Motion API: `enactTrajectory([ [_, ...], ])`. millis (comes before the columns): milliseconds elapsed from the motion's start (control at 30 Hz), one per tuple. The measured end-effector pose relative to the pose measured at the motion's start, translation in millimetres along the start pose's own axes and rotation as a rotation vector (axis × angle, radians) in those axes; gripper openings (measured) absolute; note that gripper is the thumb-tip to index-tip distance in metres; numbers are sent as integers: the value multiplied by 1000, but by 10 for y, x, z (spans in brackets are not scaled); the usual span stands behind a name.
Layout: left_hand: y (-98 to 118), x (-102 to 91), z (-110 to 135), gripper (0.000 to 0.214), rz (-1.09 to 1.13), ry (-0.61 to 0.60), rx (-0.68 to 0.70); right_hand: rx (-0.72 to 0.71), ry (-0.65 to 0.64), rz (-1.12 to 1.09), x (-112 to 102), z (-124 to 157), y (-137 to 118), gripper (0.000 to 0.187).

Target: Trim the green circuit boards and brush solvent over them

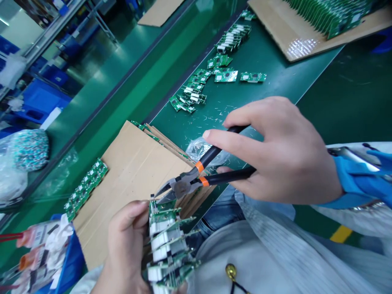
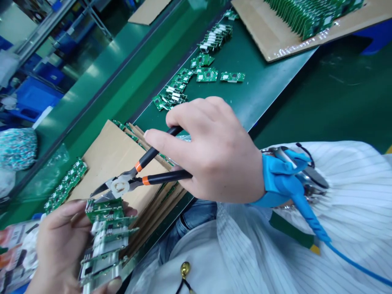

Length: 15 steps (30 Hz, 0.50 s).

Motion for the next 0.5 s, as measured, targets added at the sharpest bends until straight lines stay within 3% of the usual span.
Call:
enactTrajectory([
  [100, 55, -12, -36, 74, -9, 73, 27, -53, 17, 30, -1, 2, 3, 37],
  [267, 190, -81, -198, 48, 102, 23, -119, -98, 0, 30, 15, -21, -7, 36],
  [500, 184, -141, -333, 49, 196, 35, -171, 12, -5, -22, 28, -63, -36, 32],
])
Point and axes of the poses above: each hand's wrist, its own z-axis away from the middle knuckle, its own x-axis out of the palm, y = z × x, the point moved 3 cm from there along -z, towards the middle knuckle, and after that the axes turned 15 degrees about -z, right-handed, at the moved point
